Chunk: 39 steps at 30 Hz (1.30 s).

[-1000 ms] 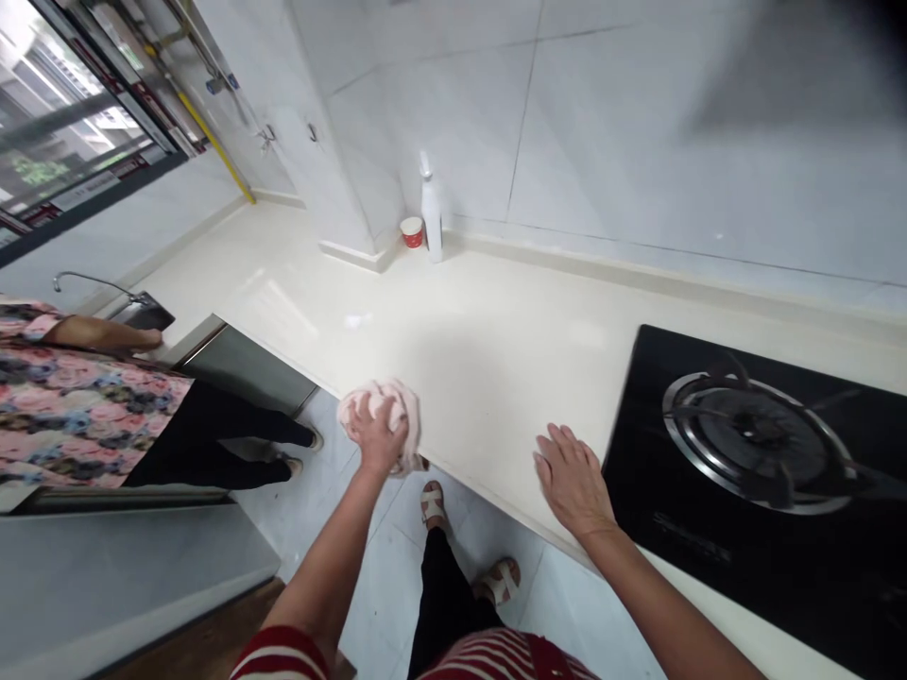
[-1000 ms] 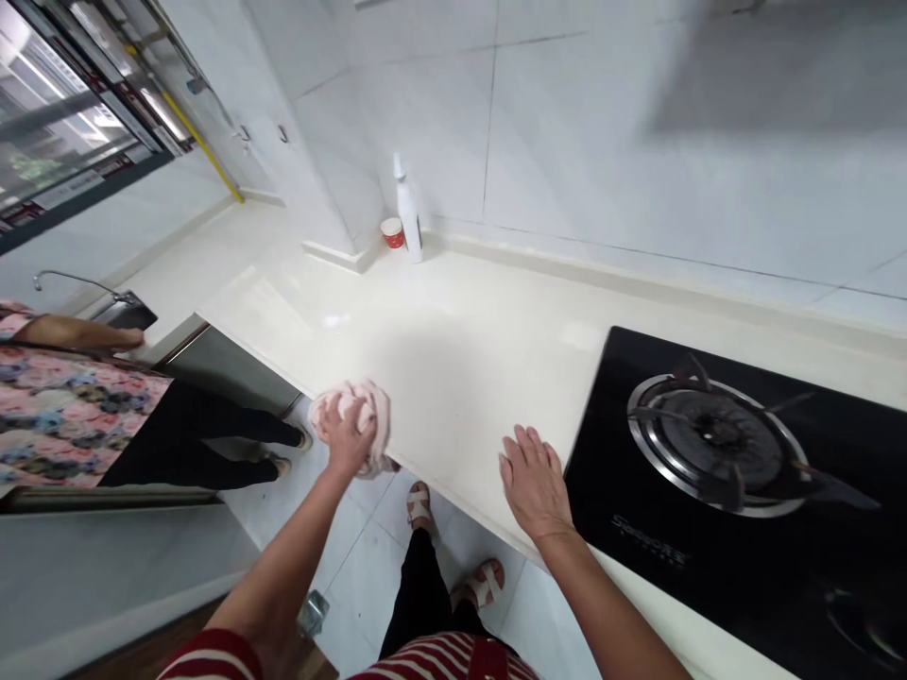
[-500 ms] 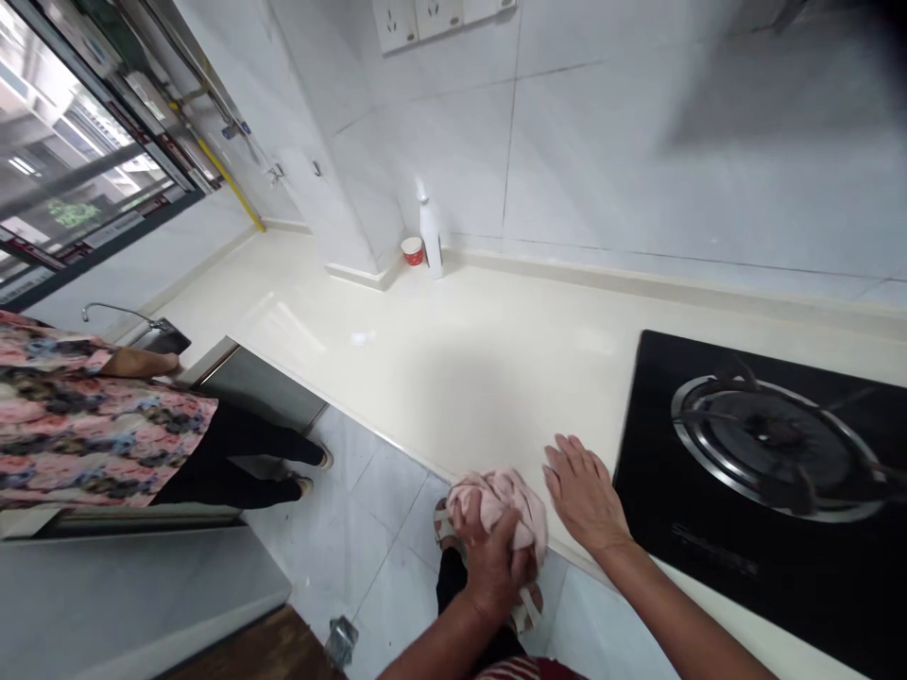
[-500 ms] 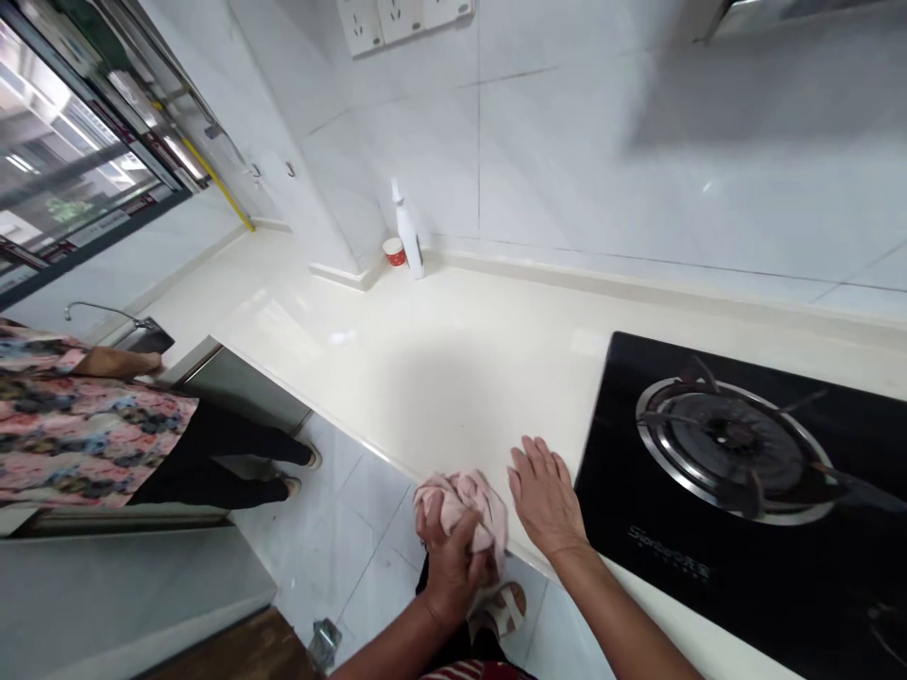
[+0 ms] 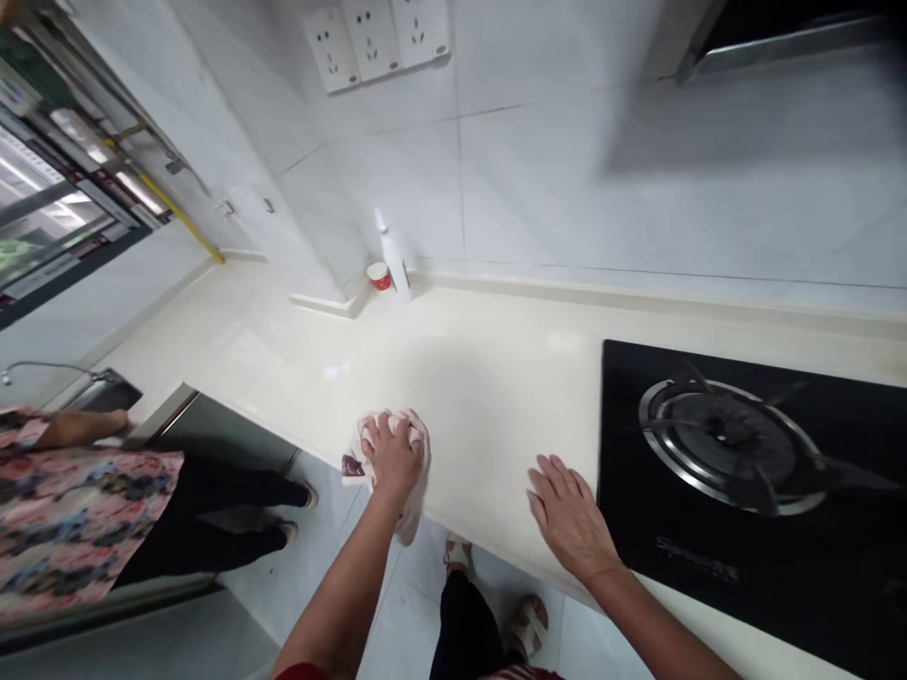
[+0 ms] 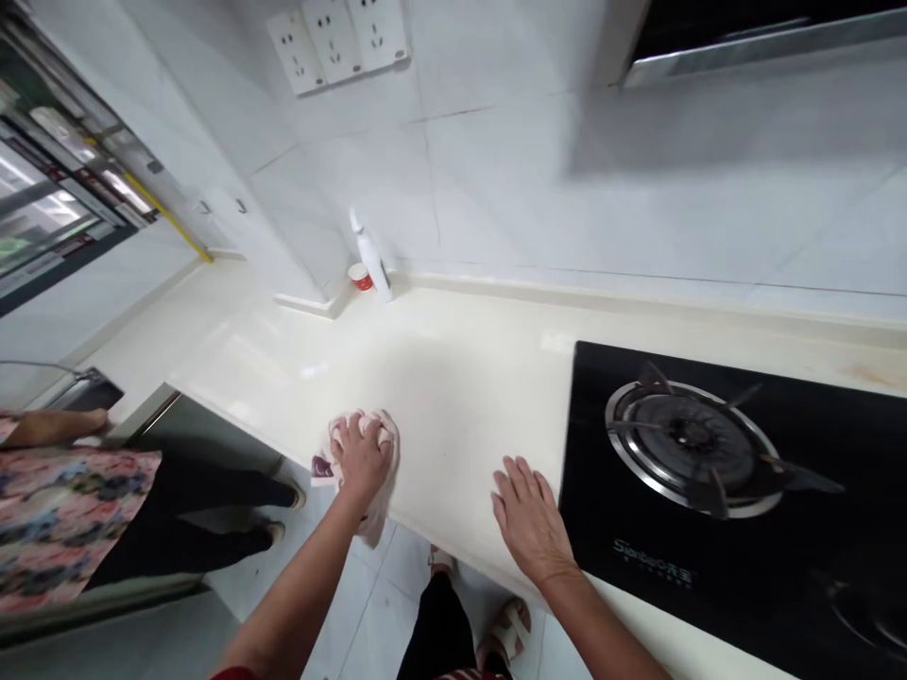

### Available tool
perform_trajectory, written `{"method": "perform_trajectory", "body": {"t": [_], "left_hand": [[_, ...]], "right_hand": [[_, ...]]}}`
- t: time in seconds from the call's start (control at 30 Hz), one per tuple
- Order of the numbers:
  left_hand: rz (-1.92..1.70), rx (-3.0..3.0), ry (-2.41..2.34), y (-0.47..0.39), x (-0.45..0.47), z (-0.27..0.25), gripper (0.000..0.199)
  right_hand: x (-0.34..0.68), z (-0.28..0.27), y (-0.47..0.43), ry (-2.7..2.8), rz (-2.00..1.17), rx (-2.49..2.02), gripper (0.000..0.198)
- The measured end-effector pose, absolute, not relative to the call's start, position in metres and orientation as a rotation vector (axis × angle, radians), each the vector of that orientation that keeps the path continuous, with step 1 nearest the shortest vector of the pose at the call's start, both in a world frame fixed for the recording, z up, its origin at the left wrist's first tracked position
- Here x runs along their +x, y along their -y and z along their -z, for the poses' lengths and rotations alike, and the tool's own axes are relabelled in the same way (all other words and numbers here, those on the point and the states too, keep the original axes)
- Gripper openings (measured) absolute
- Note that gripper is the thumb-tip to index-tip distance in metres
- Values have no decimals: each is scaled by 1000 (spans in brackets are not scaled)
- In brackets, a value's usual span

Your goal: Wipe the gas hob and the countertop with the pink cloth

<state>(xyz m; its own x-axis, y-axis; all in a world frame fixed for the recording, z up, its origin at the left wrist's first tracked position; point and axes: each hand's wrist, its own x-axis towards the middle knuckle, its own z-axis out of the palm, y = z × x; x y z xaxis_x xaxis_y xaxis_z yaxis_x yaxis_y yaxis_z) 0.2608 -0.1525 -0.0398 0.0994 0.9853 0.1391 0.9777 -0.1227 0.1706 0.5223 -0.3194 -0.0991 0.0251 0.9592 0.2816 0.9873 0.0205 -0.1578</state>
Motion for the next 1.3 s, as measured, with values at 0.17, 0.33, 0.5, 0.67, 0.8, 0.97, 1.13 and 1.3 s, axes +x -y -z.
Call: {"method": "perform_trajectory", "body": {"t": [0.17,0.33,0.5,0.67,0.8,0.97,1.13,1.3], "left_hand": [[-369,2397,-1885,96,319,36,46],[-343,2676,-1143,142,380,44,51],[-186,2779,-598,185,361,60,70],[-261,2744,-1135,90,326,67,78],[-340,2698,-1376,21,362,60,73],[-242,2810,-1063,34,459,47,67],[-164,2855,-544,101,489,49,65],[-230,2842,-241,139,420,63,61]], "right_hand": [[521,97,316,1992,168,-2006,36],[523,100,316,1974,208,-2004,33],[523,105,317,1836,165,-2016,24],[519,99,312,1733,170,-2079,32],[517,89,306,1724,146,-2135,32],[514,81,303,1707,172,-2171,30],[513,79,306,1590,185,-2193,25],[514,84,307,1472,247,-2174,19]]}}
